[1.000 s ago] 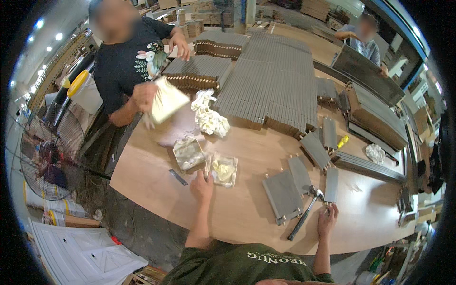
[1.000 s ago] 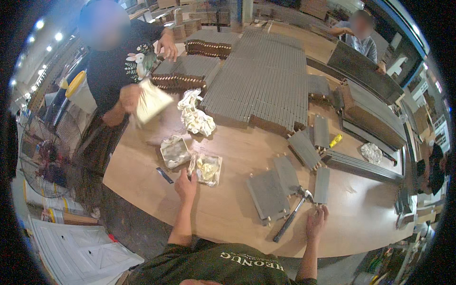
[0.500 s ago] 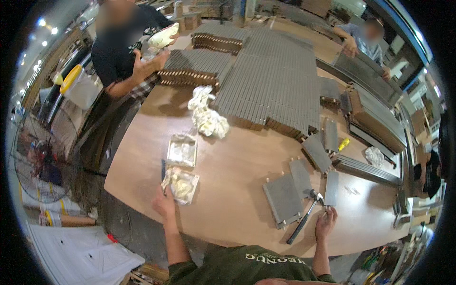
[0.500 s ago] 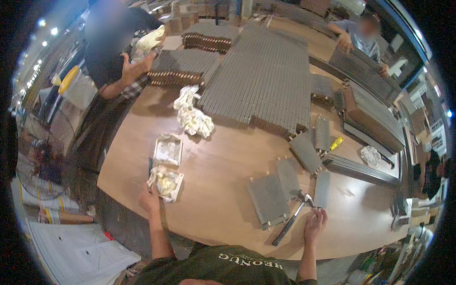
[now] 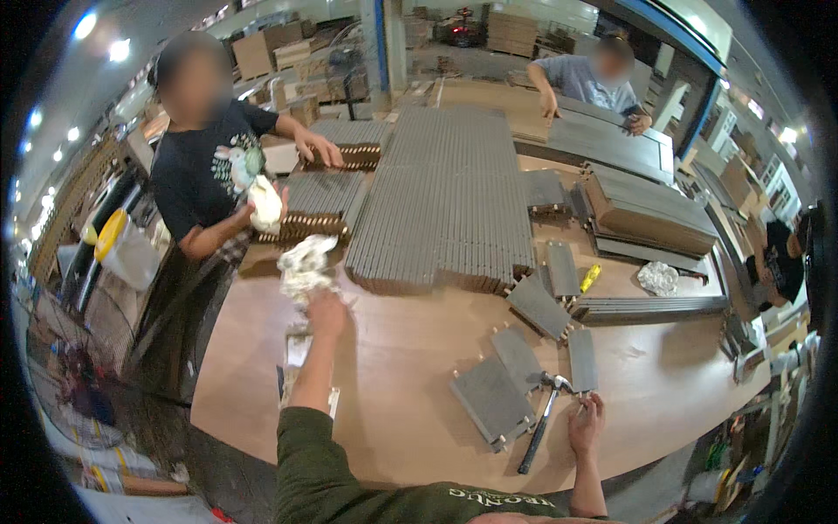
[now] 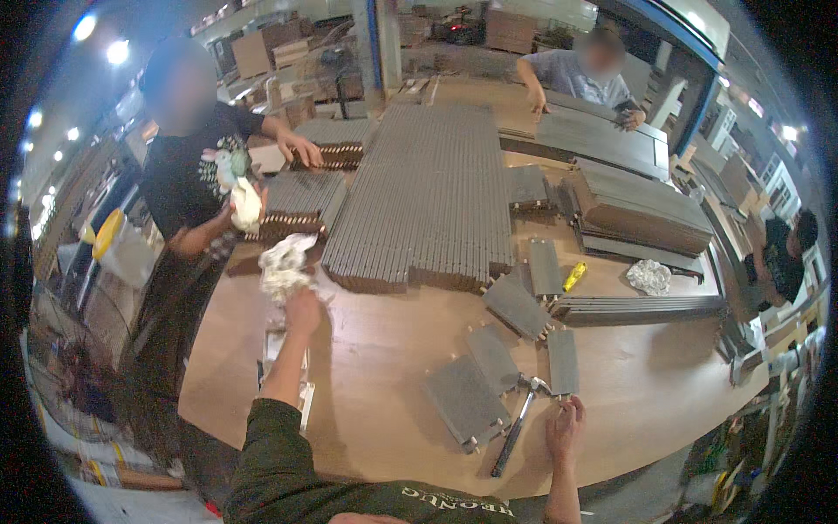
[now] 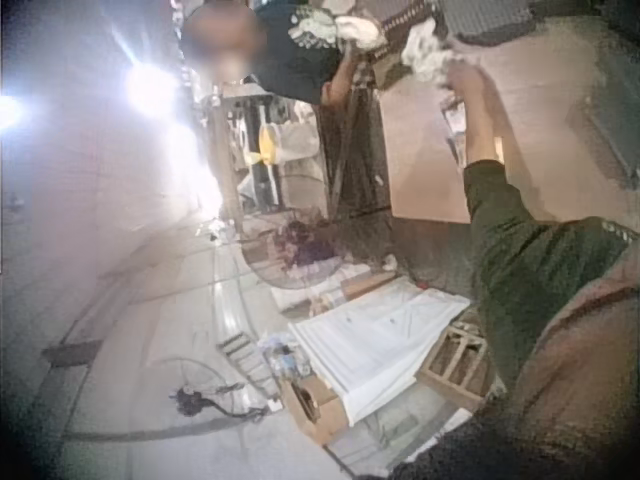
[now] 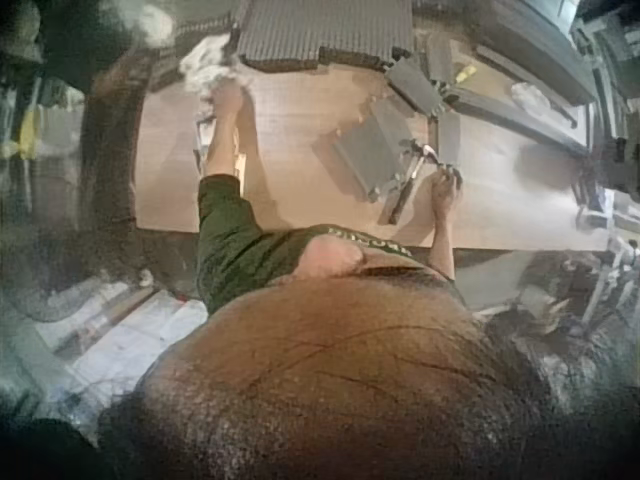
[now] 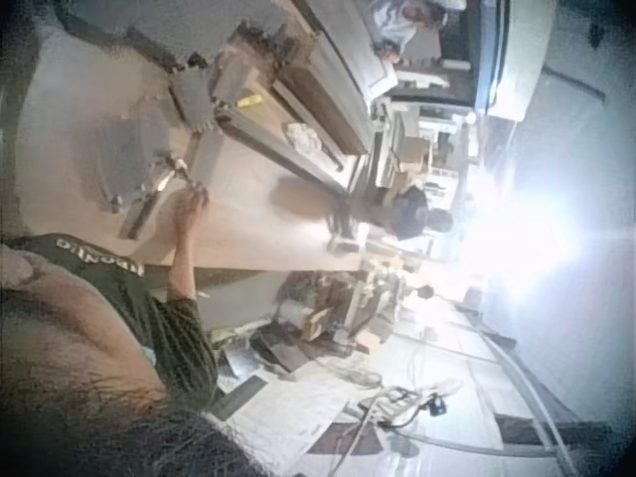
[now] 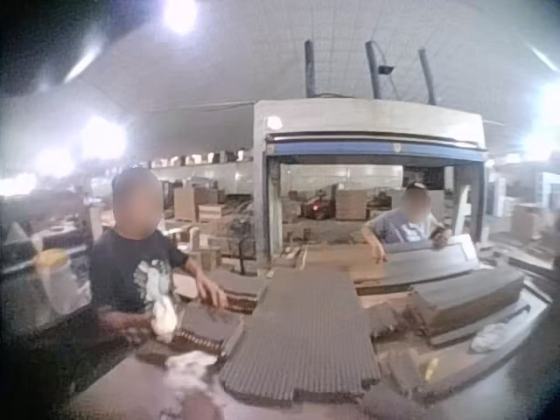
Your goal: The person assembles large wooden furniture panels on a workbench by aligning sections, applying glue, and using a hammer and a cloth to join and clean the pieces alongside several other workers.
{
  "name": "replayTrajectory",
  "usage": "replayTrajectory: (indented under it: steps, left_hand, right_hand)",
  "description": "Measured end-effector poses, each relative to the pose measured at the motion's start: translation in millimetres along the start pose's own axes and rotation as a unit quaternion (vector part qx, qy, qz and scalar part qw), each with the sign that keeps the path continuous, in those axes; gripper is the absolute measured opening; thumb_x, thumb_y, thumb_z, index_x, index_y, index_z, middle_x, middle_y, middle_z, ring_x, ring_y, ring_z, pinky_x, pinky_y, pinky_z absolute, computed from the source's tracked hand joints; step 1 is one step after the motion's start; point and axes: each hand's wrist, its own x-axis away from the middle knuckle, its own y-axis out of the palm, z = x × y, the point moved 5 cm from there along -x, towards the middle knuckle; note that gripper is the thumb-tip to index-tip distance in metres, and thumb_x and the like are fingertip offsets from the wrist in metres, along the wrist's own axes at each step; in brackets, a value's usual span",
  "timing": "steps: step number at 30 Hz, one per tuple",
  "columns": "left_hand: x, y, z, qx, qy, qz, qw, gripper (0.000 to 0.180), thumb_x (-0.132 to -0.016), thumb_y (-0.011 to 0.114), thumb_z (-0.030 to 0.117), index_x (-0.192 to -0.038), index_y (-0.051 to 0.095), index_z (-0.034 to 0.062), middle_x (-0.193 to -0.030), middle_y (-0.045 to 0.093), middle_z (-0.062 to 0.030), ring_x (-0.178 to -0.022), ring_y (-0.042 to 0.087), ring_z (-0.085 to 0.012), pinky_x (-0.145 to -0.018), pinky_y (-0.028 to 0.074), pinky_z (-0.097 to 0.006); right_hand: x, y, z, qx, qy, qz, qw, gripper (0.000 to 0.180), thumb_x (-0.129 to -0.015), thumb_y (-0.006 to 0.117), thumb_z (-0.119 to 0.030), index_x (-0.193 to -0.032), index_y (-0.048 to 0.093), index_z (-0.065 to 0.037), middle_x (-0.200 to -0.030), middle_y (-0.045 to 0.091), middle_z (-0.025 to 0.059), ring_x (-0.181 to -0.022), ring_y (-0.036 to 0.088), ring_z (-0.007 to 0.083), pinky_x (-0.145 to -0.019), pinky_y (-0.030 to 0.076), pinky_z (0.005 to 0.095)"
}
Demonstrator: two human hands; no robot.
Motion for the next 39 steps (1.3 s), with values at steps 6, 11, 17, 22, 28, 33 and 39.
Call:
replayTrajectory:
  steps: [6,11,17,22,28,33,39]
  left_hand:
    - [-28,-61,11,0.153,0.051,0.023,0.987,0.048,-0.076,0.068,0.034,-0.116,0.059,0.0080,-0.129,0.052,-0.0144,-0.124,0.043,-0.0358,-0.105,0.029,-0.050]
    - [-59,-28,63,0.308,-0.008,-0.021,0.951,0.102,-0.060,0.075,0.060,-0.143,0.032,0.0183,-0.153,0.017,-0.0141,-0.137,0.025,-0.0372,-0.108,0.027,-0.051]
    - [-65,-21,64,0.185,-0.014,-0.036,0.982,0.112,-0.050,0.074,0.070,-0.144,0.031,0.0257,-0.154,0.013,-0.0121,-0.133,0.024,-0.0473,-0.106,0.030,-0.054]
    - [-60,-16,61,0.234,0.030,0.086,0.968,0.100,-0.053,0.081,0.057,-0.138,0.041,0.0225,-0.150,0.023,-0.0123,-0.126,0.033,-0.0441,-0.100,0.036,-0.052]
    - [-53,-30,64,0.200,0.029,0.105,0.974,0.090,-0.058,0.081,0.051,-0.135,0.045,0.0207,-0.147,0.028,-0.0141,-0.123,0.036,-0.0430,-0.099,0.036,-0.051]
    - [-52,-33,63,0.207,0.019,0.092,0.974,0.088,-0.058,0.079,0.053,-0.135,0.046,0.0233,-0.146,0.030,-0.0138,-0.122,0.038,-0.0437,-0.100,0.034,-0.053]
    - [-53,-33,60,0.198,0.012,0.089,0.976,0.091,-0.057,0.077,0.058,-0.136,0.044,0.0257,-0.145,0.031,-0.0127,-0.124,0.036,-0.0427,-0.101,0.032,-0.056]
  right_hand:
    - [1,-15,-2,-0.019,0.036,0.118,0.992,0.040,-0.067,0.064,-0.003,-0.105,0.053,-0.005,-0.115,0.052,0.0188,-0.112,0.047,0.0370,-0.095,0.038,0.0456]
    - [-76,34,-135,-0.093,-0.116,0.071,0.986,0.044,-0.064,0.074,-0.007,-0.104,0.054,-0.006,-0.111,0.055,0.0164,-0.105,0.052,0.0356,-0.091,0.041,0.0446]
    - [-158,144,-299,-0.105,-0.338,-0.089,0.931,0.060,-0.069,0.075,-0.028,-0.122,0.051,-0.013,-0.136,0.042,0.0134,-0.130,0.035,0.0350,-0.105,0.029,0.0487]
    - [-194,241,-359,0.136,-0.432,-0.165,0.876,0.072,-0.076,0.070,-0.037,-0.138,0.038,-0.019,-0.149,0.026,0.0103,-0.140,0.019,0.0306,-0.111,0.019,0.0522]
    - [-211,268,-349,0.160,-0.397,-0.189,0.884,0.081,-0.077,0.069,-0.040,-0.144,0.027,-0.022,-0.151,0.024,0.0055,-0.141,0.019,0.0272,-0.112,0.021,0.0517]
    - [-210,272,-345,0.129,-0.400,-0.173,0.891,0.085,-0.074,0.072,-0.036,-0.145,0.027,-0.023,-0.150,0.027,0.0056,-0.139,0.023,0.0286,-0.111,0.023,0.0522]
    - [-210,264,-348,0.115,-0.392,-0.184,0.894,0.077,-0.077,0.070,-0.033,-0.142,0.032,-0.020,-0.149,0.029,0.0063,-0.139,0.023,0.0286,-0.112,0.020,0.0498]
